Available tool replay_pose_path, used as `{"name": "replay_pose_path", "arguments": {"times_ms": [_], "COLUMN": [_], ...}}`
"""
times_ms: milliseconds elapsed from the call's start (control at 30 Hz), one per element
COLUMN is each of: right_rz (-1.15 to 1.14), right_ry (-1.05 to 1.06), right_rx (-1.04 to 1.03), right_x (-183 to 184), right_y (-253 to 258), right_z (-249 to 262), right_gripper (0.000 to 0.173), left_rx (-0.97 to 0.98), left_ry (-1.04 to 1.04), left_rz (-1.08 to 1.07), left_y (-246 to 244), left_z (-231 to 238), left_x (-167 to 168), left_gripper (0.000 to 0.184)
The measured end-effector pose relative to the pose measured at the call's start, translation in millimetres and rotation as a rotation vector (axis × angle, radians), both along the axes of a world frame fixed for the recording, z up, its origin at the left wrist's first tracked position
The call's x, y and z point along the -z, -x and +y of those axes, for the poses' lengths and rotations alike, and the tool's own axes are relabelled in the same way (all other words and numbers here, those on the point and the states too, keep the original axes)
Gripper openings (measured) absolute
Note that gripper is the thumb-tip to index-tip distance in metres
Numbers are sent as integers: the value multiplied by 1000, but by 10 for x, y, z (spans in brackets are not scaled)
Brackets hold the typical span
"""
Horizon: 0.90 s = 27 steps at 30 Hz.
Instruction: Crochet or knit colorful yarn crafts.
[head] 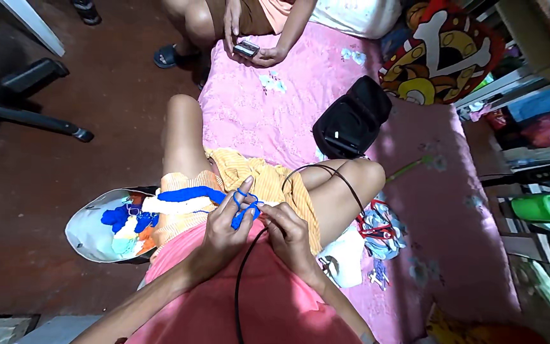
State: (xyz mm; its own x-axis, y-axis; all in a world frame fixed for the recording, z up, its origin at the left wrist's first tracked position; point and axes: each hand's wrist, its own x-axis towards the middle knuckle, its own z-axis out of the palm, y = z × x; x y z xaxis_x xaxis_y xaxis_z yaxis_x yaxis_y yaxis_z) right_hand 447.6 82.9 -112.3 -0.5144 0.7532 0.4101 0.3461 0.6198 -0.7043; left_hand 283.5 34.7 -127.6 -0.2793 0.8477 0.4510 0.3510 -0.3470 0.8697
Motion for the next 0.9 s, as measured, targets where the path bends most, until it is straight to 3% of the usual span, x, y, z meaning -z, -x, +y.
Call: {"name": "replay_pose_path", "arguments": {"times_ms": [233, 433, 600, 667, 800, 900], "right_rz": [-26, -29, -59, 3, 401, 491], "right_ry": [15, -47, -90, 115, 745, 840], "right_rx": [25, 46, 73, 52, -67, -79], "right_x": [-46, -53, -82, -129, -236, -231], "right_y": [30, 38, 81, 110, 199, 224], "right_z": [-1, 12, 25, 29, 110, 116], "right_gripper": [27, 23, 23, 24, 37, 40], "left_rx": [12, -3, -26, -36, 33, 104], "left_ry": [-15, 70, 36, 21, 99, 200], "left_rz": [34, -161, -189, -187, -308, -461], "left_y": [-4, -36, -52, -58, -38, 20], "left_z": [18, 49, 115, 141, 173, 193], "left_x": [-8, -70, -72, -58, -164, -280], "left_gripper": [49, 71, 74, 73, 82, 90]}}
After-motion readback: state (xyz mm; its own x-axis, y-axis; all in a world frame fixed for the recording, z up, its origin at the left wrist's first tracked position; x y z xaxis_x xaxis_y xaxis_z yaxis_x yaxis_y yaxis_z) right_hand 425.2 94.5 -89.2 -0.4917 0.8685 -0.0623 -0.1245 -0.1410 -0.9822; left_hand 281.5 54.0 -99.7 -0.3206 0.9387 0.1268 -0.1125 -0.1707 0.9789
